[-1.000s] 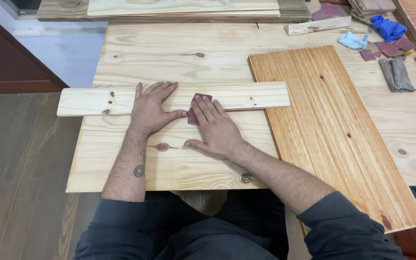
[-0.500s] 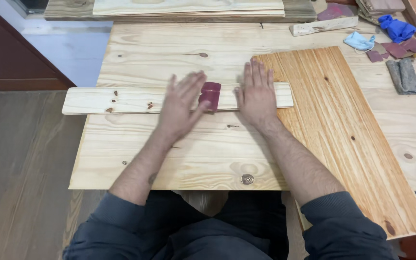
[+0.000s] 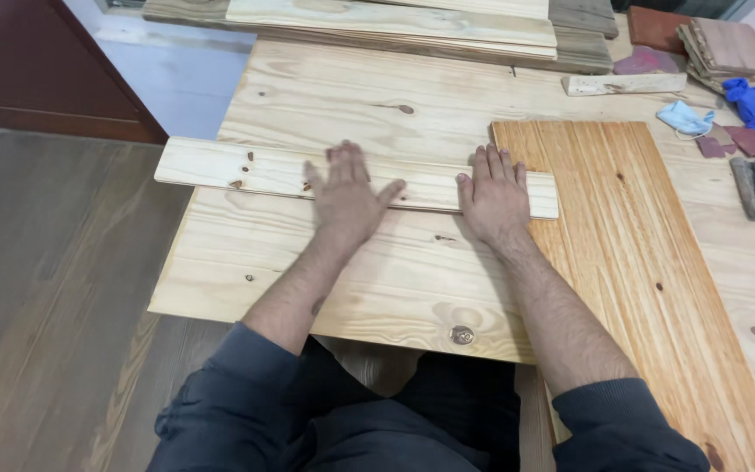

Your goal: The person sands a long, light-colored wooden plank on a workbench using a piece of sandpaper held in their right hand. They rub the sandpaper back and forth along the length of the plank, occasionally flipping the plank over to sand the other side.

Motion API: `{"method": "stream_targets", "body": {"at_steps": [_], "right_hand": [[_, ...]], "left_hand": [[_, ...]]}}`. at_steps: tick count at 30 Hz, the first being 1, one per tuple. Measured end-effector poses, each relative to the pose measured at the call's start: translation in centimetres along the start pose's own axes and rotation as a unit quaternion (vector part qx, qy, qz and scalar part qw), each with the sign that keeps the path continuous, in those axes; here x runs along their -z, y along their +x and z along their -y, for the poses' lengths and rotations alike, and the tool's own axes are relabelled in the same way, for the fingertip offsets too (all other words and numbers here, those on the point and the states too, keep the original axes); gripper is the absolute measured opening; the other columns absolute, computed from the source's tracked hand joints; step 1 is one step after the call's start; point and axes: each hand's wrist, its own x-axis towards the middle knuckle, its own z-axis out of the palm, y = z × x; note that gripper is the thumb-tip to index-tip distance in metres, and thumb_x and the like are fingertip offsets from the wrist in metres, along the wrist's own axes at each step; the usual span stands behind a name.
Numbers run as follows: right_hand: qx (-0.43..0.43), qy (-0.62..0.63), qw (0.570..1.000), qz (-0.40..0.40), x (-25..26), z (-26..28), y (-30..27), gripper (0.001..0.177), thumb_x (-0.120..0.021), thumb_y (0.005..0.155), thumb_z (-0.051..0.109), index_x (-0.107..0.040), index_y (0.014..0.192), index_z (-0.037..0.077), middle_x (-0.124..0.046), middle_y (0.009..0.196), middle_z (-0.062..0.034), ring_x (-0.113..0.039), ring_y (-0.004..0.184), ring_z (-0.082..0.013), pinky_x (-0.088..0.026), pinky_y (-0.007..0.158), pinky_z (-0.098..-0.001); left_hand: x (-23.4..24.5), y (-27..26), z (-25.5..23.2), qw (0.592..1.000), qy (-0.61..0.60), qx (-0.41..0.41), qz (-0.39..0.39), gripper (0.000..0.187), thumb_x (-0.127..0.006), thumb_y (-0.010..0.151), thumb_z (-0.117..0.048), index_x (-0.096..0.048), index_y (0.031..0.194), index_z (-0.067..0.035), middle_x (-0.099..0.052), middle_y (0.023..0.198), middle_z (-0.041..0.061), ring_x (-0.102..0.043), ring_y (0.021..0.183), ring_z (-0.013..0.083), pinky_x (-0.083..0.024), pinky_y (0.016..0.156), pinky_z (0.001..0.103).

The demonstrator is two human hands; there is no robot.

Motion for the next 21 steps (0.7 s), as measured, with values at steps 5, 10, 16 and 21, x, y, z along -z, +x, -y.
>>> {"method": "stream_targets", "body": {"at_steps": [5, 10, 16, 21], "right_hand": [[-0.008, 0.003, 1.000, 0.000, 1.0, 0.7, -0.3, 0.067, -0.031, 0.110, 0.051, -0.038, 0.160, 0.007, -0.037, 0.166, -0.0170, -0.030, 0.155, -0.0343, -0.016, 0.126, -0.0554], [-0.009, 0.011, 1.000, 0.006, 1.1, 0.7, -0.7, 0.067, -0.029, 0.110, 0.050, -0.039, 0.160, 0.007, -0.038, 0.166, -0.0184, -0.031, 0.155, -0.0348, -0.016, 0.126, -0.0551], [-0.014, -0.002, 1.000, 0.009, 1.6, 1.3, -0.2, 0.070, -0.031, 0.109, 0.055, -0.040, 0.160, 0.009, -0.039, 0.164, -0.0183, -0.032, 0.154, -0.0344, -0.017, 0.126, -0.0546], [-0.009, -0.008, 1.000, 0.012, 1.8, 1.2, -0.7, 0.069, -0.032, 0.109, 0.055, -0.040, 0.160, 0.010, -0.040, 0.164, -0.0176, -0.033, 0.154, -0.0343, -0.020, 0.125, -0.0546]], "left_hand": [[-0.4, -4.5, -1.9, 0.998, 0.001, -0.064, 0.004, 0.102, -0.025, 0.098, -0.077, -0.016, 0.163, 0.000, -0.017, 0.172, 0.022, -0.010, 0.161, 0.0336, 0.004, 0.123, 0.066], [1.1, -2.5, 2.0, 0.994, 0.010, -0.093, 0.055, 0.095, -0.024, 0.100, -0.074, -0.017, 0.164, -0.005, -0.015, 0.173, 0.016, -0.008, 0.161, 0.0295, 0.001, 0.124, 0.066], [1.8, -0.8, 2.3, 0.990, 0.018, 0.141, -0.001, 0.100, -0.011, 0.101, -0.078, -0.018, 0.165, -0.002, -0.016, 0.173, 0.018, -0.007, 0.162, 0.0308, 0.003, 0.121, 0.067], [0.5, -5.4, -3.3, 0.984, -0.028, -0.153, 0.084, 0.104, -0.009, 0.093, -0.080, -0.016, 0.163, -0.003, -0.012, 0.173, 0.018, -0.006, 0.161, 0.0299, 0.004, 0.125, 0.063]]}}
